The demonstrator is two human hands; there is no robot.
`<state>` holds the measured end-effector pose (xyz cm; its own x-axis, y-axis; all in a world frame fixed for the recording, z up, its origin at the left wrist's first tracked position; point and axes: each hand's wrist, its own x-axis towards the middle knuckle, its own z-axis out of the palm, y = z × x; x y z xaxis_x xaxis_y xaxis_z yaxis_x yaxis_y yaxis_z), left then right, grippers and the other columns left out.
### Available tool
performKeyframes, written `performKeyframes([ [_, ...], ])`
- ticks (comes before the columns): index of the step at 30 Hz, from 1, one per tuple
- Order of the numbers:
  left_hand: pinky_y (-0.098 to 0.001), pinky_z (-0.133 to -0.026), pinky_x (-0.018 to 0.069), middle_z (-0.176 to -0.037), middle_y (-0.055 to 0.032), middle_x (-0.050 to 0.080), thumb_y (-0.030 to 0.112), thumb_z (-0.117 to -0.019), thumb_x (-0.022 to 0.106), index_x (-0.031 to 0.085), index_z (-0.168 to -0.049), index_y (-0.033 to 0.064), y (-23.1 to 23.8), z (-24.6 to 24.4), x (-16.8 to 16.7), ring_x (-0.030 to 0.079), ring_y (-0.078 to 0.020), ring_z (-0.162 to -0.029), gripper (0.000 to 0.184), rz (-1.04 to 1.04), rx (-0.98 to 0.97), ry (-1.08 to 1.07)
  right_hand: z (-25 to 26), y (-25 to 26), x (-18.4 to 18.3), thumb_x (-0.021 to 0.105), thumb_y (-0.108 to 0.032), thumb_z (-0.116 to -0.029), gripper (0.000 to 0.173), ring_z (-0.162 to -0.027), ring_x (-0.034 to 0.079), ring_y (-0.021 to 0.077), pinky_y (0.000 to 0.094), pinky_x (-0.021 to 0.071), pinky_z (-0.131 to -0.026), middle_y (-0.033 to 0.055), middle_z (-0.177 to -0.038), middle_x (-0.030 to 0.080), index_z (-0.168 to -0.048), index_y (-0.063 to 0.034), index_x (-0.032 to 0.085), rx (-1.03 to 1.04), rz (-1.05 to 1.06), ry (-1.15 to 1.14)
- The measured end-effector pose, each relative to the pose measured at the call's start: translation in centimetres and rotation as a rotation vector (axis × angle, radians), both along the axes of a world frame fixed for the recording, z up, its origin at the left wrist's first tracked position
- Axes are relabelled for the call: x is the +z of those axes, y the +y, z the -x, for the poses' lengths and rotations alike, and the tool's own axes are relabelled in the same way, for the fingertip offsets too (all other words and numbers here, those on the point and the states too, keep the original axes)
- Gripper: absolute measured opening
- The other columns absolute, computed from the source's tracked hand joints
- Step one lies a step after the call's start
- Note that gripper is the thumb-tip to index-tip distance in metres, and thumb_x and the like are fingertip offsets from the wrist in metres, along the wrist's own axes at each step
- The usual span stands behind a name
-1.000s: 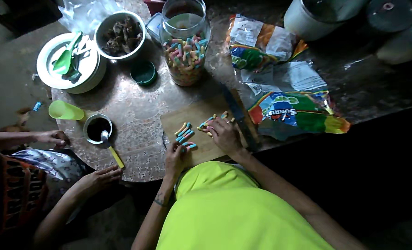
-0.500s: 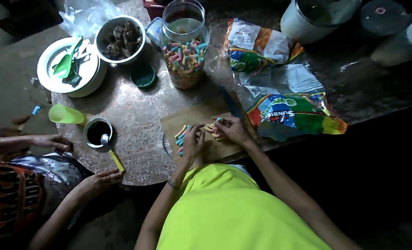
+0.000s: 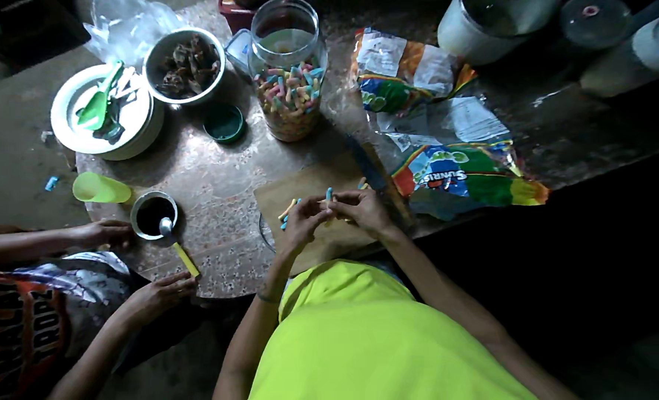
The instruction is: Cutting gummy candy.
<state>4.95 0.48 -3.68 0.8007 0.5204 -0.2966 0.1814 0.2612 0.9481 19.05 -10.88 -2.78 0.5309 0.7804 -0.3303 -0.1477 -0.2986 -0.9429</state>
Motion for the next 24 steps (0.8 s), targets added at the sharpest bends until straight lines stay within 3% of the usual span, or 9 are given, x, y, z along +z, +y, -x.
performKeyframes([
  [4,-0.0256,-0.08,0.0583,-0.099,-0.0042,0.071,-0.001,-0.0971,0.064,0.066,-0.12,-0.0025,1.4,0.8,0.1,0.067,-0.0073,-0.084,0.023,0.083,0.029,-0.033,0.2,1.2,0.7,0.075,-0.004,-0.0924,0.016,-0.073,0.071,0.0083,0.0253,0.0621,-0.073,0.0038,-0.087,0.075,-0.107,0.0024,0.071,0.075,-0.035,0.128],
  [7,-0.0243,-0.074,0.0566,-0.1,-0.0041,0.07,-0.001,-0.0984,0.061,0.064,-0.121,-0.0006,1.9,1.3,0.0,0.066,-0.0076,-0.081,0.023,0.199,0.118,-0.055,0.4,2.2,0.8,0.073,-0.002,-0.0927,0.017,-0.076,0.07,0.0072,0.0248,0.0615,-0.075,0.0023,-0.09,0.075,-0.109,0.0007,0.072,0.134,-0.091,0.102],
  [10,-0.0274,-0.077,0.0588,-0.106,-0.0059,0.07,0.001,-0.1018,0.056,0.063,-0.125,0.0003,2.4,1.9,0.1,0.068,-0.0104,-0.086,0.025,0.282,0.227,-0.056,0.7,3.2,0.5,0.073,0.0,-0.0916,0.021,-0.075,0.07,0.0064,0.024,0.0609,-0.074,0.0018,-0.089,0.074,-0.112,0.0006,0.071,0.133,-0.148,0.046],
  [18,-0.0223,-0.075,0.0535,-0.102,-0.0048,0.069,0.004,-0.1016,0.059,0.065,-0.123,-0.0034,3.2,2.3,-0.5,0.061,-0.0026,-0.079,0.023,-0.134,0.294,-0.004,2.1,5.0,0.5,0.074,-0.005,-0.0924,0.02,-0.073,0.066,0.0101,0.0286,0.0593,-0.071,0.0091,-0.09,0.07,-0.11,0.0041,0.069,0.114,-0.019,-0.179],
  [22,-0.0259,-0.08,0.0559,-0.105,-0.0063,0.069,0.006,-0.1008,0.061,0.063,-0.125,-0.0029,3.8,1.7,-0.7,0.065,-0.0054,-0.085,0.026,-0.055,0.19,-0.019,2.5,6.0,0.5,0.072,-0.011,-0.0959,0.022,-0.075,0.066,0.0088,0.0283,0.0581,-0.074,0.0085,-0.092,0.07,-0.112,0.003,0.068,0.14,-0.004,-0.25],
  [24,-0.0265,-0.081,0.0575,-0.099,-0.0057,0.069,0.004,-0.0988,0.064,0.062,-0.118,-0.0042,3.7,1.6,-0.9,0.066,-0.0065,-0.084,0.021,0.02,0.207,-0.071,2.4,5.9,-0.3,0.072,-0.014,-0.0954,0.023,-0.078,0.067,0.0101,0.0302,0.0591,-0.075,0.0091,-0.093,0.07,-0.112,0.0023,0.068,0.171,-0.009,-0.282],
])
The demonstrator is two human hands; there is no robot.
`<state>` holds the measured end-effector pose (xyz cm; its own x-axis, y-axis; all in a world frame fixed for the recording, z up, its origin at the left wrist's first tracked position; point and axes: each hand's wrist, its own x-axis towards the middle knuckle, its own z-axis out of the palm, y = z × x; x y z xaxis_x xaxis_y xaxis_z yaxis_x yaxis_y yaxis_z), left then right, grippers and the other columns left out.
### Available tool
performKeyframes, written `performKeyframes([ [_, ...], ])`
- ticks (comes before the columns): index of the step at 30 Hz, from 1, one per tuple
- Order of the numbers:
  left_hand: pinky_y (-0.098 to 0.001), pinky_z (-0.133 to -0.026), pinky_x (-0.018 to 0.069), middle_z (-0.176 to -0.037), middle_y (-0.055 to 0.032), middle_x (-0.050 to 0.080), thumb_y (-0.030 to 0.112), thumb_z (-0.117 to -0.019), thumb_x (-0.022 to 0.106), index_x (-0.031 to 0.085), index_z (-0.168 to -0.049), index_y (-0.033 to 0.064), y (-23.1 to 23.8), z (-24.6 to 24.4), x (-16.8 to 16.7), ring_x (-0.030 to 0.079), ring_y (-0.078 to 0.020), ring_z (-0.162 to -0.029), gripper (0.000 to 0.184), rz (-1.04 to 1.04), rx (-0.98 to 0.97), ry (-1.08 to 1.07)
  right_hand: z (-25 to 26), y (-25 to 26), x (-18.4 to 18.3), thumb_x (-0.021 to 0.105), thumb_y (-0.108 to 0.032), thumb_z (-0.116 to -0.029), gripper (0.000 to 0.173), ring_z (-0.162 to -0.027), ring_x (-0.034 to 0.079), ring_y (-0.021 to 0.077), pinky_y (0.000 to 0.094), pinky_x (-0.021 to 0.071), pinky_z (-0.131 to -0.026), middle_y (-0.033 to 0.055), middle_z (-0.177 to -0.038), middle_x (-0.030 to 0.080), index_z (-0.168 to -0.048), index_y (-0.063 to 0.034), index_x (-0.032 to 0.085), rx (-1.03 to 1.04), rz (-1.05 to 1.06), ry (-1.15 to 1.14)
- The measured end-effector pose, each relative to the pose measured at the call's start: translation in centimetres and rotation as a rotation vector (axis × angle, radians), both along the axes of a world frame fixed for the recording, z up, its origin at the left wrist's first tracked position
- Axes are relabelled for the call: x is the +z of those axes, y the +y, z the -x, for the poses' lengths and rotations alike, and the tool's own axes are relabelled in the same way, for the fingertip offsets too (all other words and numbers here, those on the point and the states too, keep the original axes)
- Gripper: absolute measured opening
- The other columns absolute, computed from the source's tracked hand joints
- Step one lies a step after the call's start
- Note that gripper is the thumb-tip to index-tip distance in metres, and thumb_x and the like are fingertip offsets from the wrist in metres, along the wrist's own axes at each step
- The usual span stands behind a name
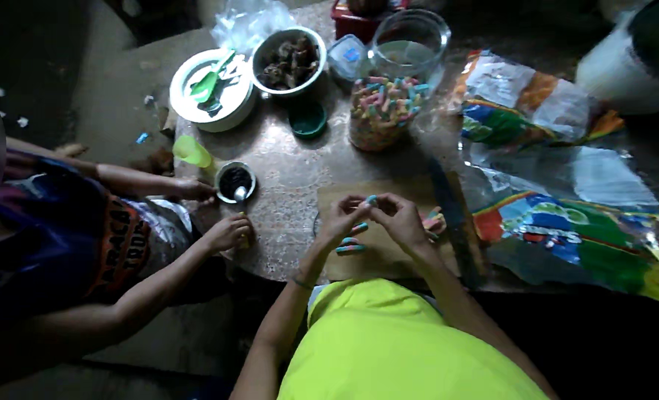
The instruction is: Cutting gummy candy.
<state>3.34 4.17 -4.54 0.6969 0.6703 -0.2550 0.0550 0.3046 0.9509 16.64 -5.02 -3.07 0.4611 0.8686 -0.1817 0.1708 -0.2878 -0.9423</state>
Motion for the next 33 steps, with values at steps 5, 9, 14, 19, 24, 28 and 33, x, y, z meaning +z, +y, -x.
performKeyframes([
  [5,-0.0282,-0.08,0.0594,-0.092,-0.0077,0.069,0.001,-0.097,0.064,0.063,-0.108,-0.009,0.1,0.3,-1.2,0.068,-0.0093,-0.082,0.016,-0.07,0.149,-0.064,1.1,-0.2,-0.6,0.07,-0.008,-0.0945,0.025,-0.077,0.069,0.0059,0.0239,0.0599,-0.073,0.0091,-0.096,0.072,-0.114,0.007,0.067,-0.021,-0.049,0.045],
  [9,-0.0255,-0.076,0.0568,-0.096,-0.0098,0.065,0.0,-0.0988,0.062,0.059,-0.112,-0.0102,-0.4,-0.1,-0.6,0.064,-0.008,-0.079,0.017,-0.002,0.432,-0.012,1.6,0.1,-0.2,0.074,-0.008,-0.0911,0.023,-0.069,0.065,0.0023,0.0202,0.0573,-0.066,0.0054,-0.087,0.07,-0.107,0.0069,0.066,-0.033,-0.08,0.052],
  [14,-0.0282,-0.072,0.0537,-0.1,-0.0116,0.066,0.008,-0.0996,0.065,0.06,-0.119,-0.0051,2.2,1.0,-1.1,0.062,-0.0114,-0.078,0.024,0.007,0.643,0.132,0.7,-0.6,0.4,0.073,-0.003,-0.0901,0.019,-0.068,0.066,0.0024,0.0203,0.0591,-0.067,0.0025,-0.084,0.069,-0.105,0.0057,0.065,-0.031,-0.109,0.11],
  [19,-0.0309,-0.078,0.0544,-0.109,-0.0104,0.068,0.016,-0.0999,0.067,0.063,-0.121,0.0007,2.6,2.3,-0.8,0.064,-0.0118,-0.085,0.026,-0.205,0.336,0.267,-1.5,-3.1,-0.8,0.075,-0.005,-0.0889,0.021,-0.073,0.065,0.0068,0.0242,0.0578,-0.071,0.007,-0.087,0.068,-0.102,0.0072,0.063,0.077,-0.01,0.038],
  [24,-0.0411,-0.077,0.0593,-0.103,-0.0176,0.072,0.006,-0.0948,0.07,0.069,-0.11,-0.0047,2.3,1.5,-4.5,0.071,-0.0249,-0.086,0.019,-0.61,0.144,0.329,-0.9,-4.7,-1.9,0.073,-0.008,-0.0889,0.021,-0.081,0.063,0.0127,0.0295,0.0546,-0.076,0.0117,-0.094,0.067,-0.103,0.0063,0.066,0.303,0.158,-0.02],
  [28,-0.0487,-0.088,0.0564,-0.103,-0.0172,0.072,0.015,-0.0983,0.067,0.073,-0.109,0.0013,1.5,1.2,-5.8,0.069,-0.0307,-0.094,0.018,-0.715,-0.018,0.446,1.5,-5.2,-3.9,0.069,-0.005,-0.0896,0.015,-0.087,0.068,0.0186,0.0353,0.0571,-0.084,0.0144,-0.095,0.072,-0.101,0.0055,0.072,0.464,0.055,-0.098],
  [33,-0.05,-0.097,0.0534,-0.114,-0.0214,0.068,0.008,-0.0973,0.065,0.076,-0.111,0.0031,0.6,1.8,-6.1,0.066,-0.0353,-0.107,0.018,-0.783,-0.084,0.495,2.3,-5.1,-6.6,0.065,-0.005,-0.0943,0.015,-0.11,0.069,0.0394,0.0548,0.0519,-0.1,0.0197,-0.112,0.074,-0.104,0.0003,0.075,0.61,-0.132,-0.424],
])
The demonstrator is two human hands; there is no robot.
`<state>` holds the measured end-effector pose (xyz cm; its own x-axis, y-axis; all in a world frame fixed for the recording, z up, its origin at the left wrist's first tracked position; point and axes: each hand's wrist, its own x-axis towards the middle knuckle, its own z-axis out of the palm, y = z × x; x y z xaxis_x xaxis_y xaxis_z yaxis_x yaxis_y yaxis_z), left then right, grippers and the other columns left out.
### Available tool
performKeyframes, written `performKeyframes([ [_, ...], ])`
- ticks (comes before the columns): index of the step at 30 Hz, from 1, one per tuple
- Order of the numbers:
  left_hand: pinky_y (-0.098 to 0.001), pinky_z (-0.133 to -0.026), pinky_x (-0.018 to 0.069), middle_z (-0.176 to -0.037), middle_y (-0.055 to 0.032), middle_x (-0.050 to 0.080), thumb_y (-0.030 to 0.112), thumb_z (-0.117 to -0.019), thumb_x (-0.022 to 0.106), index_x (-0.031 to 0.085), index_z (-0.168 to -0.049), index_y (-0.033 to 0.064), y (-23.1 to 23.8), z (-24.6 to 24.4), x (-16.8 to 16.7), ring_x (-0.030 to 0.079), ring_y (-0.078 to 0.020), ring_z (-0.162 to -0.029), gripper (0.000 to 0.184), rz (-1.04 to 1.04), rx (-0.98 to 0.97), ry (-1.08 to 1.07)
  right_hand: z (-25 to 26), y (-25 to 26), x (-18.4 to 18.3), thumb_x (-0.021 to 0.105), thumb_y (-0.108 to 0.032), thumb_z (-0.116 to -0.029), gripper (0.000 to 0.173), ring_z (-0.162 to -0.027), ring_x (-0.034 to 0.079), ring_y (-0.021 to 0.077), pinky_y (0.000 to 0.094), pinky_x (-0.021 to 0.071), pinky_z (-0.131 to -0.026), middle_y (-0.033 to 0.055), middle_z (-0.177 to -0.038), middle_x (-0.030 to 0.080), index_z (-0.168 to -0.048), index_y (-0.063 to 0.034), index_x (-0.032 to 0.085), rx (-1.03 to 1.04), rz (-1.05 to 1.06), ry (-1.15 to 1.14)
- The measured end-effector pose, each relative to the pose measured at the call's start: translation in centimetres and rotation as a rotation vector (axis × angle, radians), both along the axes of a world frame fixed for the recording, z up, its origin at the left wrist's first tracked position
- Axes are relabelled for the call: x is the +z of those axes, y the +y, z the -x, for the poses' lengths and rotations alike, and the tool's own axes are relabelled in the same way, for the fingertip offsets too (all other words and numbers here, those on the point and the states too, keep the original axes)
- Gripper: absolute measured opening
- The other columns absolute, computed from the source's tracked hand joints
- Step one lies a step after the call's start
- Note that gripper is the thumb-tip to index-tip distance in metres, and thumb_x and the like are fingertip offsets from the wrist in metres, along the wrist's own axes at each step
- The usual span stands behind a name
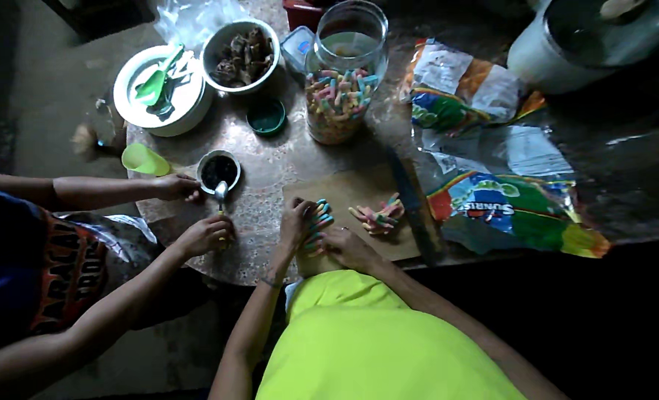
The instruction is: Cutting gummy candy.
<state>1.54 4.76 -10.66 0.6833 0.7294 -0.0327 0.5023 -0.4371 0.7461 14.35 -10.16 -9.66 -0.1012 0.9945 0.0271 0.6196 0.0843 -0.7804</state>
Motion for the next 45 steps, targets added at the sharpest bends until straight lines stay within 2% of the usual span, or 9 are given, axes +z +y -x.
performKeyframes([
  [9,-0.0507,-0.099,0.0516,-0.115,-0.0222,0.068,0.007,-0.1007,0.058,0.073,-0.117,0.0024,-0.6,1.2,0.1,0.065,-0.0381,-0.11,0.023,-0.055,-0.102,0.034,-0.5,0.0,-0.8,0.061,-0.02,-0.1003,0.023,-0.099,0.07,0.0394,0.0534,0.0572,-0.088,0.0223,-0.104,0.071,-0.108,-0.0054,0.077,-0.144,-0.116,-0.223],
  [13,-0.0625,-0.106,0.0427,-0.14,-0.0245,0.058,0.046,-0.0948,0.068,0.057,-0.143,0.0035,-2.1,2.1,0.3,0.055,-0.0436,-0.129,0.065,-0.159,-0.127,0.129,-3.9,-0.4,1.4,0.065,-0.011,-0.0939,0.02,-0.1,0.07,0.0422,0.057,0.057,-0.09,0.0235,-0.105,0.072,-0.106,-0.001,0.078,-0.413,-0.214,-0.332],
  [15,-0.0679,-0.108,0.0352,-0.15,-0.0256,0.05,0.062,-0.0788,0.077,0.047,-0.153,0.0052,-3.1,2.5,-0.1,0.048,-0.0466,-0.137,0.098,-0.19,-0.149,0.182,-6.4,-1.1,3.6,0.072,-0.018,-0.0929,0.036,-0.119,0.061,0.0478,0.0637,0.0478,-0.101,0.0281,-0.125,0.065,-0.125,-0.0022,0.072,-0.48,0.06,-0.342],
  [17,-0.0681,-0.108,0.0348,-0.151,-0.0255,0.049,0.066,-0.0722,0.08,0.044,-0.155,0.0078,-3.8,2.5,-0.8,0.048,-0.047,-0.136,0.108,-0.231,-0.149,0.219,-8.4,-1.7,5.4,0.081,-0.03,-0.0886,0.061,-0.137,0.044,0.0511,0.0692,0.0362,-0.109,0.0297,-0.146,0.049,-0.142,-0.0095,0.06,-0.463,0.427,-0.344],
  [19,-0.0662,-0.108,0.0358,-0.149,-0.0233,0.051,0.062,-0.0776,0.078,0.046,-0.154,0.0103,-3.9,2.2,-1.0,0.048,-0.0449,-0.136,0.098,-0.215,-0.137,0.248,-9.4,-2.4,5.1,0.085,-0.024,-0.0851,0.056,-0.137,0.043,0.0511,0.0679,0.0366,-0.11,0.0304,-0.148,0.046,-0.136,-0.0098,0.065,-0.456,0.511,-0.339],
  [26,-0.0647,-0.1,0.0427,-0.134,-0.0207,0.063,0.038,-0.0844,0.081,0.066,-0.133,0.0087,-2.3,1.1,0.6,0.057,-0.0429,-0.125,0.059,-0.131,-0.154,0.21,-8.5,-4.0,2.7,0.081,-0.006,-0.0853,0.03,-0.107,0.067,0.0371,0.0459,0.0562,-0.094,0.0278,-0.123,0.065,-0.114,0.0008,0.076,-0.599,0.08,-0.072],
  [35,-0.07,-0.108,0.033,-0.144,-0.0234,0.055,0.05,-0.0864,0.078,0.057,-0.143,0.0084,-2.7,-0.7,3.6,0.051,-0.0451,-0.132,0.074,-0.076,-0.153,0.306,-7.8,-2.9,4.2,0.068,-0.015,-0.0992,0.024,-0.097,0.071,0.0308,0.0459,0.0564,-0.092,0.0225,-0.105,0.073,-0.11,0.0056,0.073,-0.747,0.163,0.065],
  [40,-0.0522,-0.102,0.0508,-0.131,-0.0245,0.062,0.021,-0.0986,0.067,0.064,-0.129,-0.0013,-4.3,-4.1,3.3,0.063,-0.0386,-0.119,0.038,0.006,-0.285,-0.067,-7.8,-2.8,4.4,0.067,-0.011,-0.0993,0.024,-0.086,0.069,0.022,0.0376,0.0587,-0.082,0.0206,-0.101,0.07,-0.113,0.0096,0.065,-0.894,0.07,0.201],
  [45,-0.0377,-0.092,0.0565,-0.122,-0.0211,0.067,0.013,-0.1035,0.058,0.061,-0.131,-0.0059,-5.9,-6.8,4.5,0.068,-0.0245,-0.106,0.034,0.377,-0.252,-0.286,-6.8,-3.6,4.2,0.07,-0.006,-0.0929,0.021,-0.083,0.067,0.008,0.0252,0.0586,-0.077,0.0124,-0.097,0.07,-0.108,0.0092,0.066,-0.907,-0.149,0.349],
])
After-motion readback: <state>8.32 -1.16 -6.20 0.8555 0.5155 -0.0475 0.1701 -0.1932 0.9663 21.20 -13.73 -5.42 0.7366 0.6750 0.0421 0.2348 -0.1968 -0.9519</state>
